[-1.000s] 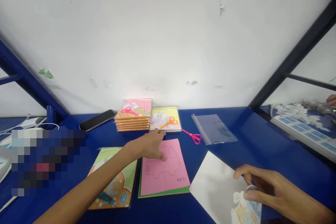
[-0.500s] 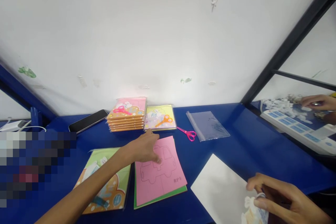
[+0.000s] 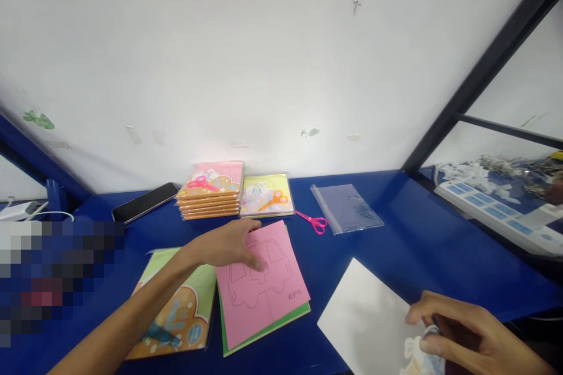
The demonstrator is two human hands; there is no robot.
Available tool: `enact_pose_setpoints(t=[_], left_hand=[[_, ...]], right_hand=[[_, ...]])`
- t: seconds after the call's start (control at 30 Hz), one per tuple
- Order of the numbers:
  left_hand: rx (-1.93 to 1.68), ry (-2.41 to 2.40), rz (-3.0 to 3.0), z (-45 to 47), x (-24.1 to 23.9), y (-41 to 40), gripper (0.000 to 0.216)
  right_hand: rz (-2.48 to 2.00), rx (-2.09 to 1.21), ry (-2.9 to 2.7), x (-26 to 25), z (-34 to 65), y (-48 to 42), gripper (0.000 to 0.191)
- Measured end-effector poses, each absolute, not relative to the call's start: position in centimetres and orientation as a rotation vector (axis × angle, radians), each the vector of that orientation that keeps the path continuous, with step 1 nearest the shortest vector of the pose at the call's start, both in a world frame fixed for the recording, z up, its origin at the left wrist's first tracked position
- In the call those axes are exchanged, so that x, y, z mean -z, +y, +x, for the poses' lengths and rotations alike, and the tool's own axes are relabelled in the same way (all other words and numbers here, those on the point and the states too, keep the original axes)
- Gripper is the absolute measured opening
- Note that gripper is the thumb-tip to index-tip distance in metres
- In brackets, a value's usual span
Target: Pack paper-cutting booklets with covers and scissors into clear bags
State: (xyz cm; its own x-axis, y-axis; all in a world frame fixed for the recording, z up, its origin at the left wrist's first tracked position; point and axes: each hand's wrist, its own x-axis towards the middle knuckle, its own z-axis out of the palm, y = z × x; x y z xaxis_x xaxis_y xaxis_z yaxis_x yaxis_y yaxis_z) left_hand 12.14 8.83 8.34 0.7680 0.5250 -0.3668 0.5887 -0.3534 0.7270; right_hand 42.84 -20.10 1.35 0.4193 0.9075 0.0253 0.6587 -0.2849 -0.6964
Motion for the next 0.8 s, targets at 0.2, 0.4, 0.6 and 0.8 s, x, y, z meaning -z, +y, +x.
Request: enact_pose_setpoints(t=[0.2, 0.4, 0.6, 0.8], left_hand=[[-0.119, 0.755, 1.389, 10.4, -9.1, 8.6, 0.042], [-0.2, 0.845, 1.254, 12.4, -6.0, 5.7, 0.055], [-0.213, 1.045, 1.735, 13.6, -4.0, 3.8, 0.039], [-0.148, 0.939, 1.573, 13.5, -3.2, 3.0, 0.038]], right_hand=[[-1.989, -0.849, -1.467, -3.0, 42.2, -17.8, 0.011], [-1.808, -0.803, -1.521, -5.1, 37.9, -13.6, 0.014], [-1.933, -0.554, -1.421, -3.5, 38.1, -14.1, 0.026], [-2.256, -0.554, -1.453, 0.6, 40.0, -20.3, 0.04]])
